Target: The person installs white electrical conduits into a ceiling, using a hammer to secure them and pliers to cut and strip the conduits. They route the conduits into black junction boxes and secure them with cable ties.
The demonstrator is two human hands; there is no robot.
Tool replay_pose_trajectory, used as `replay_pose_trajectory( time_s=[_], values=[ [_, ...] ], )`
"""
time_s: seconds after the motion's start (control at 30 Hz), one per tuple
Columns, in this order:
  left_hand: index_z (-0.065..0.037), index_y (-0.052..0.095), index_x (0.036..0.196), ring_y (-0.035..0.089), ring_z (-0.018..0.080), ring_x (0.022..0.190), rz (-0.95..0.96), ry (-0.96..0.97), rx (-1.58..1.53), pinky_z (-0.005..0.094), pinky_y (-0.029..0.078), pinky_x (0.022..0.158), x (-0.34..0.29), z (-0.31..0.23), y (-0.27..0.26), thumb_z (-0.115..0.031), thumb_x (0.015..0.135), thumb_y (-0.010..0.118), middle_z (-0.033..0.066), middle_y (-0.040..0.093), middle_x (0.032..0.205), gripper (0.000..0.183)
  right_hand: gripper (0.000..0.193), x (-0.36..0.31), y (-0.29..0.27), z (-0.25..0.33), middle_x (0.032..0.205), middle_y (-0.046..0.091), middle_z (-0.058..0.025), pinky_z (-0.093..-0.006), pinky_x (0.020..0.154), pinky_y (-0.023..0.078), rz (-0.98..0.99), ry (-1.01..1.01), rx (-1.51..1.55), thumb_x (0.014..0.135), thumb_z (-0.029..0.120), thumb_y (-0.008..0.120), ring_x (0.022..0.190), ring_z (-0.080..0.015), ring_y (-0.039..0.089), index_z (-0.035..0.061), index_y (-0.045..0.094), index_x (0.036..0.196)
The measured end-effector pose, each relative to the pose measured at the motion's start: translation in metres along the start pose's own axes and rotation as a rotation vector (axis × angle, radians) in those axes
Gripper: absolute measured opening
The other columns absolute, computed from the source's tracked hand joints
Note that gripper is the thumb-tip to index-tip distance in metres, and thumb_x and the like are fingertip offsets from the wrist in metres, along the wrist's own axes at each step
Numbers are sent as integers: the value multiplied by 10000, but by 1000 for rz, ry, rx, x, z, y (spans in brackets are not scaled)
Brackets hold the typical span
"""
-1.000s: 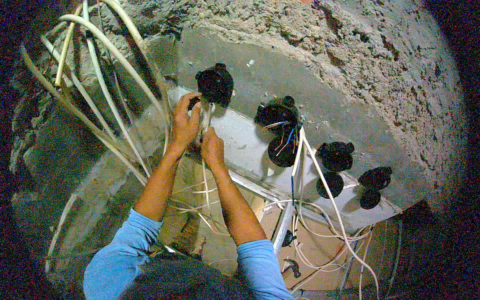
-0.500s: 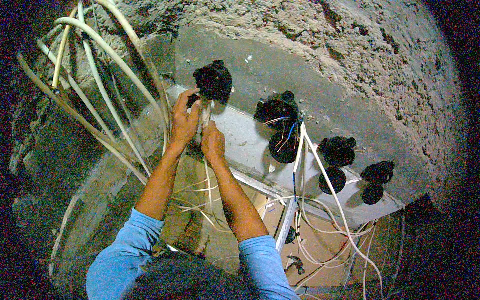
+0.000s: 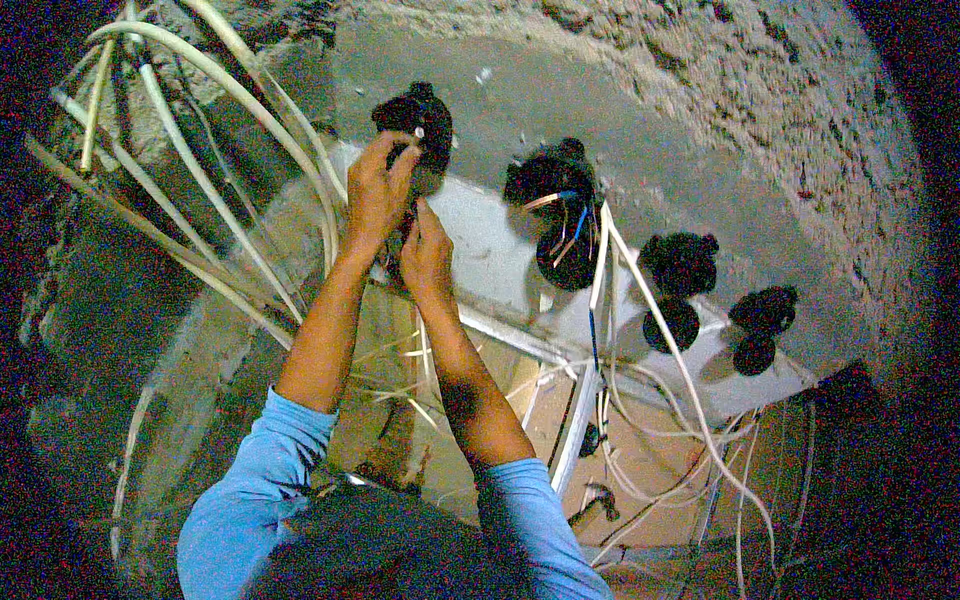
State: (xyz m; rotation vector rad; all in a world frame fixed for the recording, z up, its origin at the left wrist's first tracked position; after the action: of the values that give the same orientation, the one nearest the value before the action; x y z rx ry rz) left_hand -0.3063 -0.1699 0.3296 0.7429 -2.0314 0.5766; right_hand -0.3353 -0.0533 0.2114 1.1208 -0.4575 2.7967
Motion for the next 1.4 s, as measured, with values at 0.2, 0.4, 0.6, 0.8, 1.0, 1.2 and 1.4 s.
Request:
replay_pose_trajectory(
  time_s=[0.2,0.4,0.6,0.8,1.0,1.2,1.4],
  values=[
    [-8,615,954,588,322,840,-107,56,8,398,458,722,4,-8,-10,-107,892,617,175,600,905,117,623,-206,3,-112,1079,626,-293,-487,864,484,1056,499,-409,959,365,505,1012,-466,601,-58,351,1388],
    [9,613,1017,558,147,785,-198,-94,-34,297,469,694,6,6,-12,-179,957,593,75,609,903,199,368,-284,-14,-144,985,636,-260,-501,799,513,981,368,-369,933,276,554,910,-424,637,-19,517,1152],
    [-27,562,1022,572,113,699,-234,-175,-385,246,488,617,8,-6,-13,-156,983,557,49,584,837,135,222,-247,-11,-153,882,615,-251,-513,669,474,342,500,-52,910,215,547,823,-464,599,17,527,1008],
    [-15,531,1018,589,117,702,-267,-221,-395,256,534,628,7,-6,-19,-183,1003,526,66,590,831,169,255,-254,6,-184,866,634,-227,-526,707,486,440,848,-108,913,262,553,839,-451,614,90,557,1101],
    [-4,494,1015,569,146,655,-378,-46,-587,293,536,566,33,-22,-44,-148,1015,482,134,626,892,145,262,-222,7,-151,898,646,-225,-470,697,489,325,632,-40,933,231,538,839,-427,627,91,552,1153],
    [20,501,1077,622,217,694,-454,342,-407,333,571,598,12,-103,-97,-232,997,515,203,634,992,265,206,-151,33,-129,872,630,-224,-453,716,478,236,483,80,949,197,526,811,-425,610,46,581,1077],
    [7,520,1109,601,247,769,-576,259,-214,365,569,679,-37,-122,-172,-332,1005,478,199,604,1067,358,301,-99,17,-116,931,648,-190,-460,802,446,176,309,-271,915,209,575,899,-378,598,69,602,1180]
  ],
)
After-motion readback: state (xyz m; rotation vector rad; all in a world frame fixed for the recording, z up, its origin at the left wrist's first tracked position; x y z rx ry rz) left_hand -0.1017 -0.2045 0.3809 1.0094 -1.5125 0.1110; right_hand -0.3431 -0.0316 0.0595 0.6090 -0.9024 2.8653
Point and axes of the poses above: each hand's wrist, its own x-axis towards the middle knuckle, its own y-axis out of the palm, z = x × y, the point moved 10 cm from there along x, towards the middle knuckle
